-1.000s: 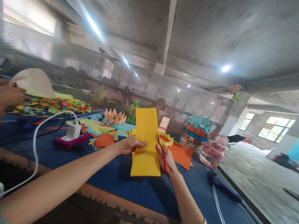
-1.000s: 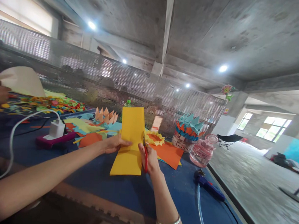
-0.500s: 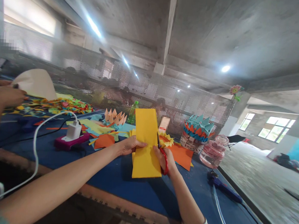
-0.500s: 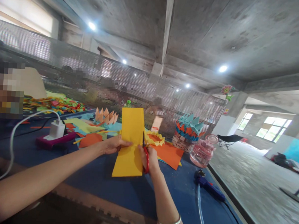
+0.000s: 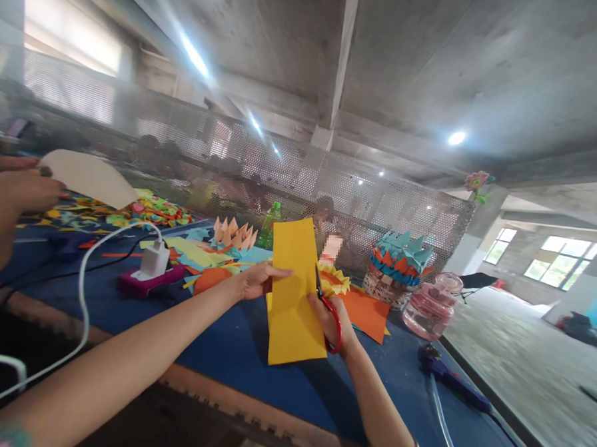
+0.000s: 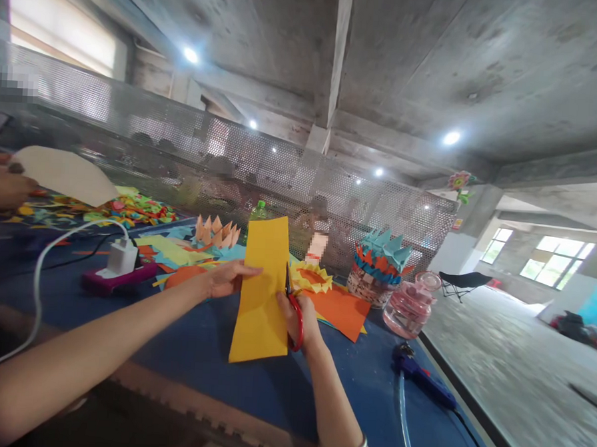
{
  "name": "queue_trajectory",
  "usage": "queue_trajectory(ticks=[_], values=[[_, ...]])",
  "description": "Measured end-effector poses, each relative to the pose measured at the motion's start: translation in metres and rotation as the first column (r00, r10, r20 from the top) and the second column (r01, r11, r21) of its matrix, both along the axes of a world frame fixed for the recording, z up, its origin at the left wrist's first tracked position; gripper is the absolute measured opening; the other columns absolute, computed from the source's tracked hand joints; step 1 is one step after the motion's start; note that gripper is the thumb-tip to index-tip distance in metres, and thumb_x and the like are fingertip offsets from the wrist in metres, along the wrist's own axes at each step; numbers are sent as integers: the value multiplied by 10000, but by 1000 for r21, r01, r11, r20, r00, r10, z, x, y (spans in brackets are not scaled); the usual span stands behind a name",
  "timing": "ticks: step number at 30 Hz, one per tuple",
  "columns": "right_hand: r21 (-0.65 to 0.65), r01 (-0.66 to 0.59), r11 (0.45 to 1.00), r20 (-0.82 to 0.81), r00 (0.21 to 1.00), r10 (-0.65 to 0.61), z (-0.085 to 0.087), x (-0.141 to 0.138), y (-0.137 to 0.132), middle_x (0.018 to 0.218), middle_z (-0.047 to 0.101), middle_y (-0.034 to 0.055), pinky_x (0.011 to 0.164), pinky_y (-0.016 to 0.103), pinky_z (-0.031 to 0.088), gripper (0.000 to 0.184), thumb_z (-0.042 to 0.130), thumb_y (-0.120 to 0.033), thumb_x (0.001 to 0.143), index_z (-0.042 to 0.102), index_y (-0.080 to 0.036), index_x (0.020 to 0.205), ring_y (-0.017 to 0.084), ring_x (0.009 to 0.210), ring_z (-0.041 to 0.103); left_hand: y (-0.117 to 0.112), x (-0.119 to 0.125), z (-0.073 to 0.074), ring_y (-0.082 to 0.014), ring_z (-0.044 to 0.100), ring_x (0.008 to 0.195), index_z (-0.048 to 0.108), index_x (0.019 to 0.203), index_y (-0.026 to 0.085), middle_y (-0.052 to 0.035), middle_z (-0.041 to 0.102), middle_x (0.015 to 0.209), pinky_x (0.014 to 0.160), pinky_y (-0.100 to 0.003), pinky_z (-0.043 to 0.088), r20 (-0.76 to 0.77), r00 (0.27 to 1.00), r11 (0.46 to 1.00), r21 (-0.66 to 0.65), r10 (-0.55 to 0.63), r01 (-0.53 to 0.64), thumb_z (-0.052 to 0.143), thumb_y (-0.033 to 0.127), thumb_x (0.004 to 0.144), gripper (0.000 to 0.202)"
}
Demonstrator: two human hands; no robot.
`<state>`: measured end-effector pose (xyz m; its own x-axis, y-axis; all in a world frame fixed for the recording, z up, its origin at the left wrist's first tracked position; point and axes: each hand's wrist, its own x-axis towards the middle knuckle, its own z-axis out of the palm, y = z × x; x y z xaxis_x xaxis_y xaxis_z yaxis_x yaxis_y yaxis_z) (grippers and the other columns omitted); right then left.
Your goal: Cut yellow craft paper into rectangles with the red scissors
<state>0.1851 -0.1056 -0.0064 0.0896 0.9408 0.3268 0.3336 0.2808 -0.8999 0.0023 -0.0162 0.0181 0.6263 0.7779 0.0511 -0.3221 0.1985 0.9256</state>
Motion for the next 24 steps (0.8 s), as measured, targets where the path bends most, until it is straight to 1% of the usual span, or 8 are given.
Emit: queue_trajectory(ticks=[3, 6, 11, 14, 17, 20, 22, 24], values=[[-29, -75, 997, 24, 997, 76, -1, 0, -1, 563, 597, 64, 465, 276, 399, 422, 585, -552, 715, 611, -137, 646, 171, 517, 510, 6, -7, 6, -181, 676, 774, 691, 870, 123, -89, 723, 894, 723, -260, 512, 67, 992, 995, -10, 103, -102, 720, 187, 665, 217], [-43, -116, 992, 45, 992, 118, -2, -2, -2, 573, 597, 62, 458, 269, 388, 443, 585, -576, 707, 599, -139, 636, 165, 524, 505, 9, -11, 8, -179, 677, 761, 684, 866, 134, -72, 724, 881, 714, -271, 519, 92, 982, 986, -10, 168, -168, 719, 162, 656, 215], [-68, -147, 987, 62, 986, 152, -1, -5, -4, 577, 572, 40, 458, 251, 362, 460, 575, -607, 705, 572, -153, 635, 145, 522, 482, 9, -10, 6, -224, 680, 781, 683, 885, 124, -90, 722, 893, 737, -326, 527, 74, 980, 981, 50, 184, -188, 790, 196, 574, 337], [-59, -125, 990, 80, 988, 129, 0, -6, -5, 550, 523, 11, 458, 245, 337, 460, 558, -617, 719, 549, -164, 643, 126, 497, 438, 10, -9, 4, -246, 674, 838, 680, 917, 126, -104, 717, 935, 746, -338, 531, 100, 976, 974, 96, 194, -204, 816, 216, 540, 410], [-56, -103, 993, 131, 985, 109, 2, -5, -5, 513, 449, -15, 443, 238, 295, 478, 531, -631, 737, 485, -178, 591, 107, 476, 378, 9, -7, 2, -257, 667, 875, 676, 950, 128, -108, 712, 965, 759, -349, 533, 112, 970, 966, 121, 215, -228, 823, 235, 533, 455], [-46, -95, 994, 157, 982, 101, 4, -4, -7, 512, 416, -22, 433, 237, 265, 500, 500, -642, 754, 435, -185, 561, 97, 473, 343, 8, -5, 0, -273, 661, 891, 669, 975, 120, -122, 705, 987, 784, -378, 528, 128, 965, 958, 148, 227, -245, 827, 256, 526, 494], [-56, -107, 993, 157, 981, 115, 6, -5, -9, 516, 420, -18, 431, 240, 264, 511, 482, -650, 760, 443, -183, 559, 99, 475, 345, 7, -4, -1, -279, 660, 892, 669, 962, 120, -126, 703, 991, 788, -388, 526, 129, 962, 953, 158, 241, -260, 828, 267, 521, 492], [-79, -130, 988, 146, 979, 141, 8, -7, -11, 531, 451, -8, 441, 242, 287, 511, 460, -650, 771, 486, -178, 576, 111, 489, 376, 7, -3, -2, -276, 657, 900, 670, 947, 127, -120, 703, 995, 794, -387, 525, 124, 959, 947, 172, 253, -272, 826, 273, 521, 476]])
